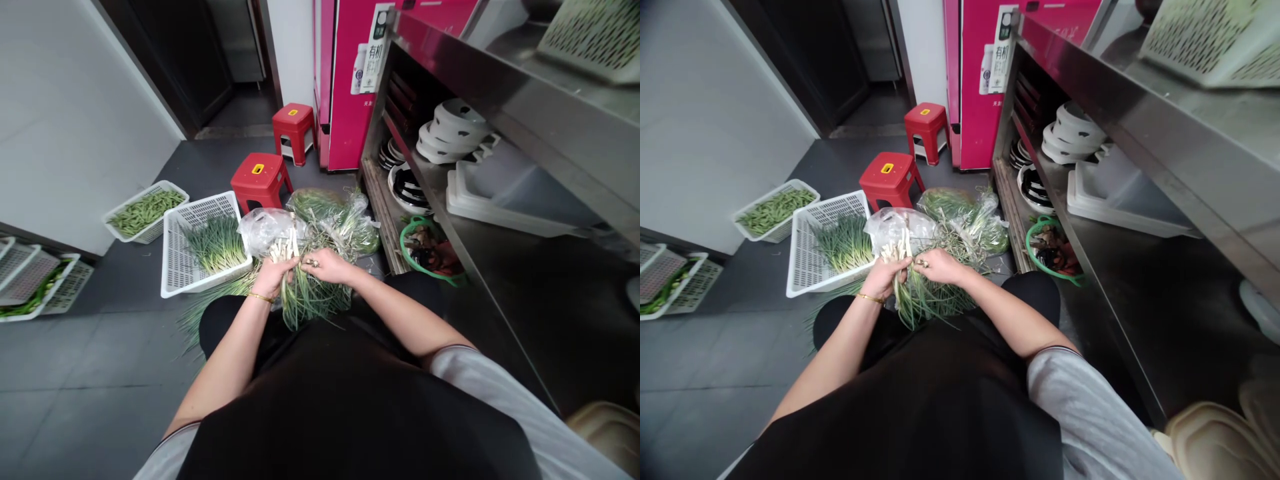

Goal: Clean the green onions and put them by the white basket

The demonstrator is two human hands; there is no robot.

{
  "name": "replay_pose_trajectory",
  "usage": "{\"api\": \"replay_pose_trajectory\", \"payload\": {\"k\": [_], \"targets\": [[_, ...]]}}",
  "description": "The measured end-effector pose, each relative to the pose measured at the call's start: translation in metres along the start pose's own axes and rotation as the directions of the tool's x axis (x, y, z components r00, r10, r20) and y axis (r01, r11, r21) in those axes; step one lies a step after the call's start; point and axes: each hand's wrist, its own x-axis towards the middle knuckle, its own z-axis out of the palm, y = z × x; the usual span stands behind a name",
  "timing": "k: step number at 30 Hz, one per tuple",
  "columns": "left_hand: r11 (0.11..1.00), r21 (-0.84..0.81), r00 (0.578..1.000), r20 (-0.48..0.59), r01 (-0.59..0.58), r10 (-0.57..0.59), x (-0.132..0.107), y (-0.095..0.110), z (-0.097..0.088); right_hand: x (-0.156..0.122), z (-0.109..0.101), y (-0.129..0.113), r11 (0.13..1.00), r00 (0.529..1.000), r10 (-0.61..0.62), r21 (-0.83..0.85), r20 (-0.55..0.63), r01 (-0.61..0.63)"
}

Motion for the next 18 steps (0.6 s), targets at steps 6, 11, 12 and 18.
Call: {"api": "replay_pose_trajectory", "payload": {"k": [6, 11, 12, 18], "targets": [[0.999, 0.004, 0.999, -0.003, 0.051, -0.051, -0.001, -0.004, -0.002, 0.002, -0.006, -0.003, 0.971, 0.997, -0.036, -0.234, 0.069, 0.051], [0.998, 0.052, 0.996, 0.074, 0.041, -0.045, -0.004, -0.008, 0.001, 0.006, -0.006, -0.002, 0.994, 0.994, 0.098, 0.052, 0.042, -0.1], [0.998, 0.051, 0.993, 0.112, 0.035, -0.04, -0.005, -0.009, 0.0, 0.005, -0.008, -0.002, 0.974, 0.988, 0.15, 0.163, 0.039, -0.154], [1.0, 0.022, 0.975, 0.224, -0.003, -0.002, -0.005, -0.013, -0.01, 0.0, -0.011, -0.003, 0.688, 0.919, 0.307, 0.61, 0.248, -0.394]]}}
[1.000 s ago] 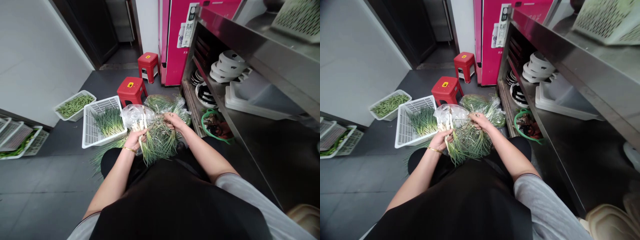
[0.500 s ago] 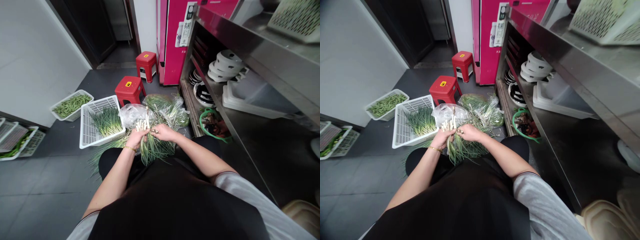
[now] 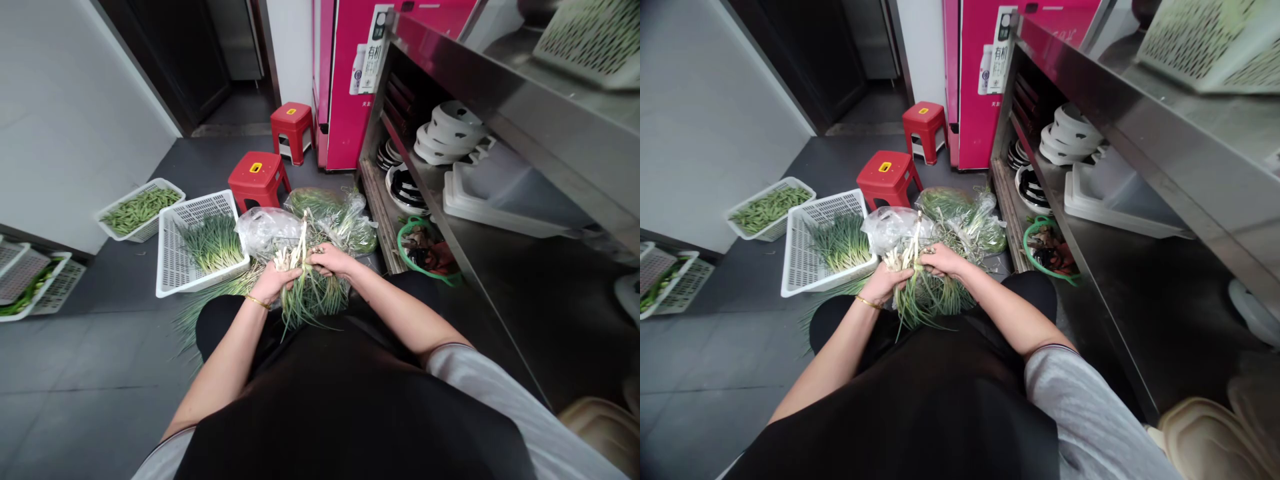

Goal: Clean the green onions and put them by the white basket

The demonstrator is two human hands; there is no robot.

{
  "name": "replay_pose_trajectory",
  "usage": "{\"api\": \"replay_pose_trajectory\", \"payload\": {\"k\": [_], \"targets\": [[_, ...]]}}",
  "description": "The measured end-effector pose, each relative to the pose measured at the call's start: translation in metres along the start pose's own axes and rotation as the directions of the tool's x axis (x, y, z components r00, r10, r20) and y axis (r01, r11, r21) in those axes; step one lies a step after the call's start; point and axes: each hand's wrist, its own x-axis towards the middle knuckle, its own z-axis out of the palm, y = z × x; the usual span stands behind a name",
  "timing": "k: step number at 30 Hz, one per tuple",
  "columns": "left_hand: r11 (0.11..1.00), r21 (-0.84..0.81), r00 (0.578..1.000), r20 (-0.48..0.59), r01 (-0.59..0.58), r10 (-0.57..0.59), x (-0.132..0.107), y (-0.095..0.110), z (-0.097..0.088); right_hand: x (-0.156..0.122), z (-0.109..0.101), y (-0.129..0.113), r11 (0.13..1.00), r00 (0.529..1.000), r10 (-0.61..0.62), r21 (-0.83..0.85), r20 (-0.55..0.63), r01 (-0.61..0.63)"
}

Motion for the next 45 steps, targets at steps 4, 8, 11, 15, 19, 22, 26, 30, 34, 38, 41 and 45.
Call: {"api": "replay_pose_trajectory", "payload": {"k": [4, 8, 11, 15, 19, 22, 26, 30, 34, 38, 41, 45], "targets": [[1.0, -0.009, 0.997, -0.079, 0.019, -0.019, 0.003, 0.001, -0.001, 0.004, 0.003, 0.005, 0.968, 0.981, -0.15, -0.22, -0.123, 0.121], [1.0, -0.003, 0.996, -0.084, 0.012, -0.013, 0.004, 0.003, 0.0, 0.005, 0.003, 0.006, 0.978, 0.977, -0.133, -0.181, -0.167, 0.102], [1.0, 0.018, 0.999, -0.038, -0.02, 0.02, 0.002, 0.005, -0.001, -0.001, 0.001, 0.0, 0.992, 0.998, 0.021, 0.129, -0.065, -0.012], [0.995, 0.082, 0.998, 0.028, -0.059, 0.057, 0.001, 0.01, -0.003, -0.007, 0.003, -0.01, 0.949, 0.997, 0.083, 0.306, 0.001, -0.079], [0.997, 0.061, 0.999, -0.027, -0.04, 0.041, 0.003, 0.014, 0.003, -0.005, 0.01, -0.013, 0.986, 0.989, -0.028, 0.159, -0.147, 0.051], [0.997, 0.077, 0.993, -0.112, -0.022, 0.03, 0.006, 0.011, 0.004, -0.004, 0.013, -0.01, 0.992, 0.997, -0.034, 0.118, -0.072, 0.042], [0.99, 0.14, 0.979, -0.197, -0.018, 0.046, 0.011, -0.001, -0.012, -0.01, 0.0, -0.009, 0.917, 0.99, -0.008, 0.395, 0.14, -0.049], [0.974, 0.227, 0.982, -0.187, 0.025, 0.018, 0.012, -0.01, -0.031, -0.02, -0.023, -0.024, 0.816, 0.985, -0.163, 0.568, 0.049, 0.107], [0.949, 0.312, 0.996, -0.09, 0.03, -0.002, 0.014, -0.012, -0.036, -0.034, -0.032, -0.046, 0.731, 0.944, -0.331, 0.628, -0.02, 0.269], [0.919, 0.383, 0.992, -0.114, 0.089, -0.048, 0.018, -0.017, -0.043, -0.058, -0.038, -0.068, 0.656, 0.877, -0.478, 0.644, -0.049, 0.394], [0.94, 0.315, 0.98, -0.181, 0.134, -0.079, 0.018, -0.024, -0.052, -0.067, -0.059, -0.077, 0.722, 0.869, -0.469, 0.497, -0.159, 0.481], [0.981, 0.172, 0.982, -0.179, 0.091, -0.06, 0.017, -0.024, -0.051, -0.047, -0.077, -0.061, 0.954, 0.934, -0.219, 0.139, -0.282, 0.266]]}}
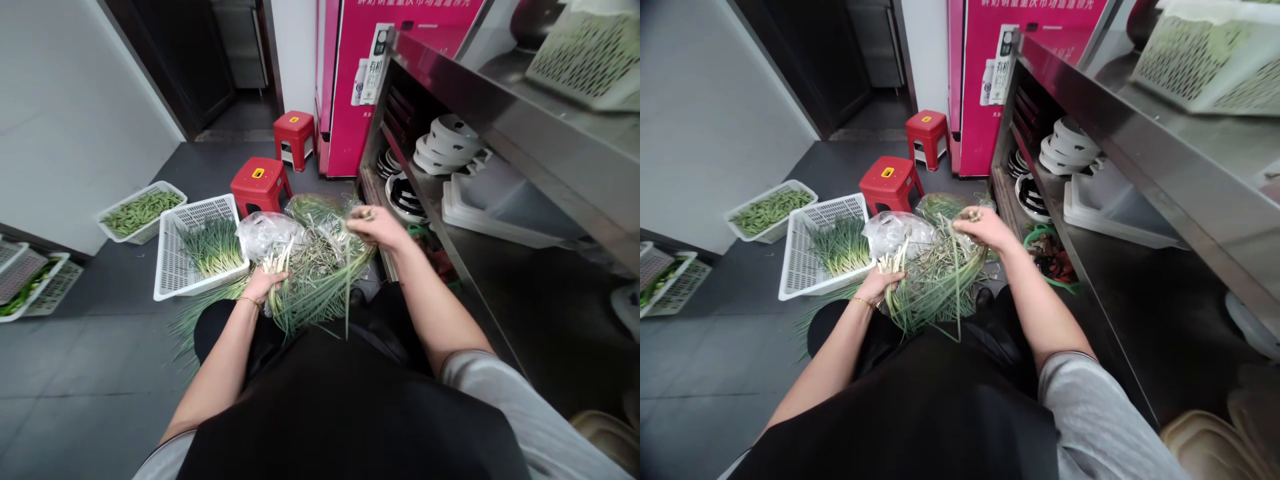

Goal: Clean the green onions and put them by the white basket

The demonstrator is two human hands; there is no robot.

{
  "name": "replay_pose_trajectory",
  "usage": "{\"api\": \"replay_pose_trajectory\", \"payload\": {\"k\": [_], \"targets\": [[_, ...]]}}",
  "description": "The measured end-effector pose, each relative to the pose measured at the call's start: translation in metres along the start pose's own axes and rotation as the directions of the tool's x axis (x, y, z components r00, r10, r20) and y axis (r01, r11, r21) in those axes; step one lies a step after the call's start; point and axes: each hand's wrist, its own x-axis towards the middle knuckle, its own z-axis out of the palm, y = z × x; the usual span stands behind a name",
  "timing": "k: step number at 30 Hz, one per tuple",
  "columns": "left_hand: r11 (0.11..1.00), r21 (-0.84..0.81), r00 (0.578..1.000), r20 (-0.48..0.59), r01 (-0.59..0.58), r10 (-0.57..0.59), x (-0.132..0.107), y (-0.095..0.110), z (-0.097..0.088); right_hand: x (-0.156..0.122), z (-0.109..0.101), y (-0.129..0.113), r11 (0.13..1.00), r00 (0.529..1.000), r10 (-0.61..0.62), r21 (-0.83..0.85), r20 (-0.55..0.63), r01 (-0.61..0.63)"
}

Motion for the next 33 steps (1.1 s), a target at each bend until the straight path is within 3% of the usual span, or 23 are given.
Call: {"api": "replay_pose_trajectory", "payload": {"k": [2, 4, 9, 12, 17, 20, 23, 28, 30, 33], "targets": [[1.0, 0.016, 0.999, 0.042, -0.012, 0.011, -0.003, 0.006, 0.006, 0.013, 0.01, 0.022, 0.993, 0.992, 0.072, -0.081, -0.102, -0.081], [0.997, 0.069, 0.998, 0.06, -0.031, 0.026, -0.007, 0.012, 0.013, 0.024, 0.029, 0.043, 0.99, 0.99, 0.064, -0.121, -0.123, -0.079], [0.986, 0.166, 0.996, 0.083, -0.029, 0.016, -0.021, 0.024, 0.027, 0.046, 0.06, 0.067, 0.906, 0.978, -0.14, -0.418, -0.156, 0.063], [0.982, 0.188, 0.993, 0.122, -0.02, -0.003, -0.027, 0.031, 0.028, 0.052, 0.055, 0.07, 0.757, 0.966, -0.203, -0.652, -0.161, 0.05], [0.961, 0.266, 0.985, 0.132, 0.074, -0.112, -0.028, 0.03, 0.019, 0.056, 0.023, 0.065, 0.384, 0.945, -0.285, -0.922, -0.163, -0.043], [0.976, 0.204, 0.982, 0.149, 0.082, -0.114, -0.027, 0.021, 0.015, 0.058, 0.0, 0.055, 0.32, 0.906, -0.323, -0.933, -0.272, -0.166], [0.986, 0.155, 0.986, 0.138, 0.068, -0.09, -0.025, 0.017, 0.016, 0.054, -0.007, 0.047, 0.407, 0.932, -0.241, -0.9, -0.27, -0.156], [0.982, 0.186, 0.987, 0.146, 0.041, -0.069, -0.025, 0.02, 0.021, 0.046, 0.026, 0.059, 0.766, 0.996, -0.005, -0.64, -0.091, -0.055], [0.989, 0.145, 0.989, 0.138, 0.028, -0.048, -0.025, 0.022, 0.024, 0.043, 0.045, 0.069, 0.816, 0.999, 0.021, -0.576, -0.039, -0.04], [1.0, 0.009, 0.993, 0.113, 0.013, -0.014, -0.024, 0.029, 0.032, 0.039, 0.068, 0.08, 0.814, 0.999, -0.03, -0.58, 0.012, 0.031]]}}
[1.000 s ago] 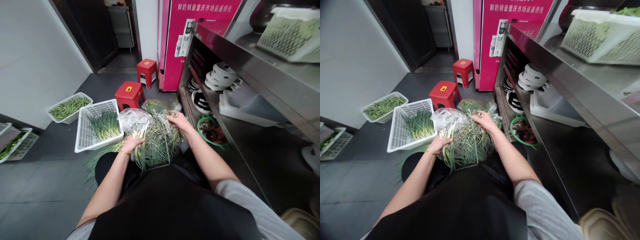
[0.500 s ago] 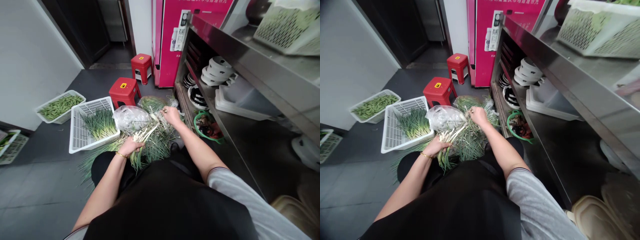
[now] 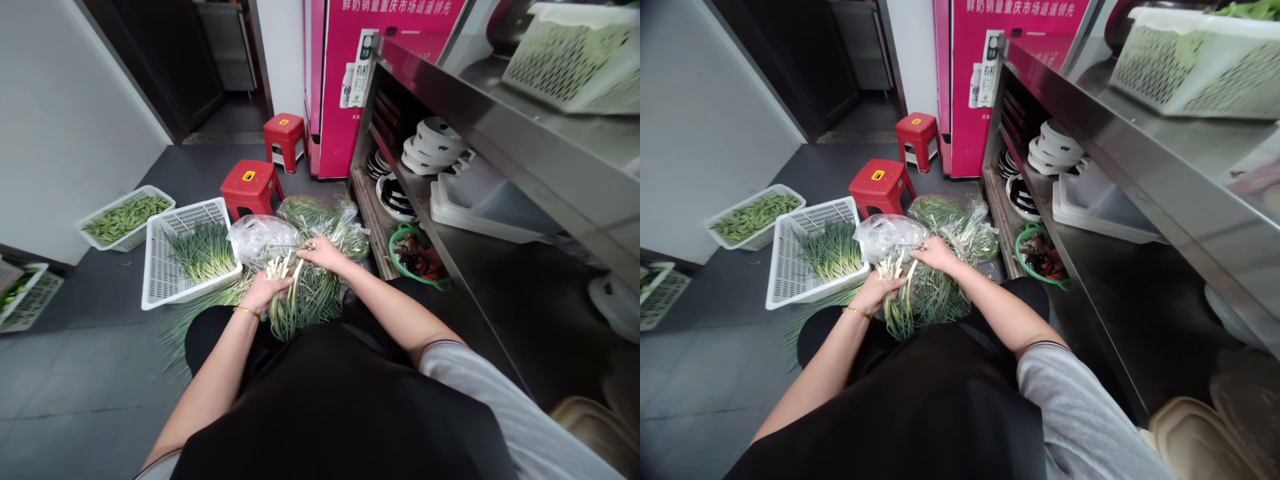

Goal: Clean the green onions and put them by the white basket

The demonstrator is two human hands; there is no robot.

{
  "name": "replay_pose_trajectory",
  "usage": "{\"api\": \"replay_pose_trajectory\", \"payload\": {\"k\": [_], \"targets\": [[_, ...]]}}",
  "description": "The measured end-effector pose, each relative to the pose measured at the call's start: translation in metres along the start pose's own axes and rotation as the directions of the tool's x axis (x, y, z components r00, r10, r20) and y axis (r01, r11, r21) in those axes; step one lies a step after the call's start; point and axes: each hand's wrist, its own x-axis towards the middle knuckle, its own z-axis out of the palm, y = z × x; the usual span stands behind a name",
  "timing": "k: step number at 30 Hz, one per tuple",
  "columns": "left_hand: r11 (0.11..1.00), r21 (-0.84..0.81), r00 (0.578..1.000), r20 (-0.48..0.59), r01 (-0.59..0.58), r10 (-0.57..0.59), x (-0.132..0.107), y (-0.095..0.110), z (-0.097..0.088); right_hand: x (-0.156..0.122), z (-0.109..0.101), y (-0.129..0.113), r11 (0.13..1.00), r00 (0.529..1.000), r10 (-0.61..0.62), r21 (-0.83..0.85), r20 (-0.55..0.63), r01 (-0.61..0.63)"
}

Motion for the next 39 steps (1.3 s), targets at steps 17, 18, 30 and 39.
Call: {"api": "replay_pose_trajectory", "payload": {"k": [17, 18, 30, 39], "targets": [[0.997, -0.074, 0.989, -0.144, -0.025, 0.014, 0.001, 0.005, 0.022, -0.008, 0.008, 0.002, 0.92, 0.992, -0.122, -0.378, -0.02, 0.106], [0.996, -0.092, 0.99, -0.144, -0.008, -0.005, 0.0, 0.004, 0.021, -0.006, 0.008, 0.006, 0.889, 0.988, -0.143, -0.445, -0.05, 0.106], [0.95, -0.31, 0.996, -0.067, 0.03, -0.053, -0.005, 0.009, 0.014, -0.015, -0.016, 0.001, 0.987, 0.966, -0.161, 0.02, 0.2, 0.16], [0.969, -0.242, 0.996, 0.088, 0.052, -0.032, -0.012, 0.013, 0.005, -0.008, -0.033, -0.001, 0.93, 0.965, 0.067, 0.366, -0.252, 0.031]]}}
